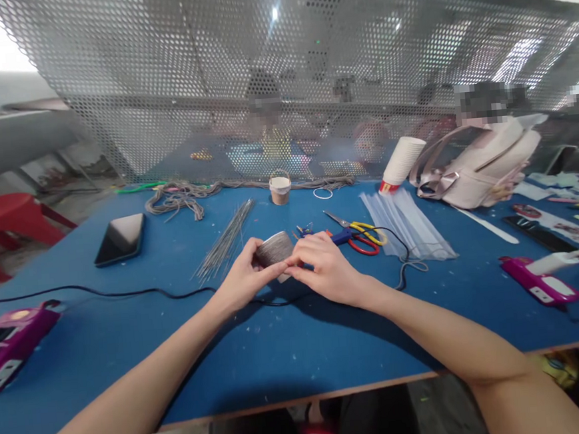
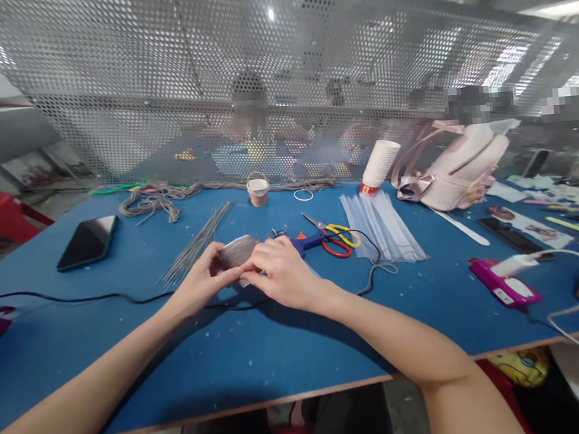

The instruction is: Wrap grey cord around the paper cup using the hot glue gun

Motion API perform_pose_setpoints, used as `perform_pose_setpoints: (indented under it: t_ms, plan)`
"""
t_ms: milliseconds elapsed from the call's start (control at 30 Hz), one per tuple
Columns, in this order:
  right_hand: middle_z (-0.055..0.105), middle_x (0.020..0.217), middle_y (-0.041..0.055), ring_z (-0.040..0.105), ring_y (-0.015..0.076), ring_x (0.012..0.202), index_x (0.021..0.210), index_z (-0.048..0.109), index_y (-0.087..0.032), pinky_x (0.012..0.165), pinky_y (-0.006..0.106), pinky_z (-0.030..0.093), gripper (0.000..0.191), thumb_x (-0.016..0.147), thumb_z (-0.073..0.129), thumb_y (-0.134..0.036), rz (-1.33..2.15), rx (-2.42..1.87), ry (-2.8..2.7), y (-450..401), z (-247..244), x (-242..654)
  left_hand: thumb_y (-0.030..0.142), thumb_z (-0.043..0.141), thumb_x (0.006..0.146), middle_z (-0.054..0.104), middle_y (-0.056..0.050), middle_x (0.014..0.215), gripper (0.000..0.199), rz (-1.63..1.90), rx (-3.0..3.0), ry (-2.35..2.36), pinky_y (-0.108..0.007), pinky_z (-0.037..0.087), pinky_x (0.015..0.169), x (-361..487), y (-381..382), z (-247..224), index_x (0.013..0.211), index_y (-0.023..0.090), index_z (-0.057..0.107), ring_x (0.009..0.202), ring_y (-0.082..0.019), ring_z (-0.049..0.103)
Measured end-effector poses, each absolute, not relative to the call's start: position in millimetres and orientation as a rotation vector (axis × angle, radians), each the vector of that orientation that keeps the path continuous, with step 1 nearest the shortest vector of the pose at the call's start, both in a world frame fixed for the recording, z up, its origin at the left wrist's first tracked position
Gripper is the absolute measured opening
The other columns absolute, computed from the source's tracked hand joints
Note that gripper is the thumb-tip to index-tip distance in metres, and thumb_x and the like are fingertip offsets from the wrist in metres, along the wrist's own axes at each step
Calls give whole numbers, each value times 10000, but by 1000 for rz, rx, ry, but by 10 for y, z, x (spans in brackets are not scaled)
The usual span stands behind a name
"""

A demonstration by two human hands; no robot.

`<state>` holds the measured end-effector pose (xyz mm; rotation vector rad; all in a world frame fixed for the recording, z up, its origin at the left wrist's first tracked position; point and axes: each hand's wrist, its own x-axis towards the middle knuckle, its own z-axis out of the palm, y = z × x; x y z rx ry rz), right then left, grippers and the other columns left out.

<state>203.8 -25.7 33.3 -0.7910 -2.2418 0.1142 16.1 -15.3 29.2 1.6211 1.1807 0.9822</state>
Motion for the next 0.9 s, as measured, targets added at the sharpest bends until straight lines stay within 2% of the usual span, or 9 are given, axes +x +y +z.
perform_pose_setpoints:
  t_ms: [167, 367, 467, 500, 600, 667, 733, 800, 900]
  plan:
    - [624, 768, 31, 526, 165, 763, 816, 603, -177, 777, 323, 319, 235, 1002, 467, -221, 71, -713, -2415, -264, 441, 2156, 474, 701, 649, 502, 61, 675, 381, 814, 1621, 1086, -279, 413, 604, 105, -76, 223, 827, 215, 485, 632, -145, 509]
    - [603, 744, 35, 481, 166, 703, 791, 583, -166, 730, 324, 302, 382, 1049, 320, -264, -10, -722, -2522, -459, 435, 2178, 463, 702, 660, 561, 42, 729, 392, 1023, 1503, 1172, -312, 470, 660, 26, 39, 239, 867, 216, 479, 677, -163, 580]
    - [556, 621, 17, 432, 162, 618, 655, 575, -178, 681, 339, 268, 444, 1029, 393, -332, -131, -570, -2664, -595, 246, 2100, 443, 700, 656, 567, 38, 740, 377, 1073, 1466, 1179, -318, 483, 668, 16, 58, 254, 859, 217, 478, 672, -156, 588]
    - [565, 634, 16, 432, 161, 616, 651, 584, -182, 673, 340, 265, 411, 1006, 447, -338, -136, -521, -2717, -637, 191, 2074, 443, 693, 667, 567, 37, 739, 365, 1079, 1467, 1177, -319, 485, 674, 14, 58, 250, 858, 217, 480, 673, -154, 589]
    - [642, 847, 34, 475, 165, 679, 919, 663, -186, 660, 336, 278, 110, 924, 559, -221, -87, -495, -2834, -736, 129, 2038, 458, 656, 711, 571, 35, 731, 333, 1089, 1485, 1169, -317, 482, 683, 6, 53, 224, 858, 219, 477, 677, -152, 587]
    - [649, 829, 31, 484, 160, 676, 948, 673, -176, 668, 339, 292, 128, 929, 549, -207, -34, -513, -2838, -768, 175, 2054, 476, 623, 735, 577, 32, 739, 324, 1080, 1521, 1179, -316, 476, 685, -2, 53, 214, 869, 222, 473, 685, -156, 583]
    - [622, 688, 21, 480, 159, 644, 763, 671, -167, 696, 351, 313, 294, 962, 536, -336, 3, -515, -2799, -762, 275, 2085, 486, 598, 747, 555, 33, 733, 322, 1046, 1630, 1235, -318, 465, 675, -10, 56, 216, 888, 221, 482, 678, -163, 567]
    - [636, 675, 36, 509, 172, 667, 694, 660, -165, 737, 371, 347, 404, 949, 546, -458, 28, -533, -2743, -724, 430, 2117, 483, 602, 742, 520, 29, 745, 325, 1012, 1823, 1339, -322, 456, 672, -13, 56, 224, 901, 218, 500, 675, -170, 544]
    - [708, 851, 80, 590, 195, 778, 901, 694, -159, 786, 385, 410, 289, 969, 532, -388, 76, -545, -2596, -711, 715, 2203, 461, 617, 743, 517, -5, 839, 310, 954, 2143, 1442, -349, 466, 753, 4, 35, 222, 912, 218, 526, 760, -197, 548]
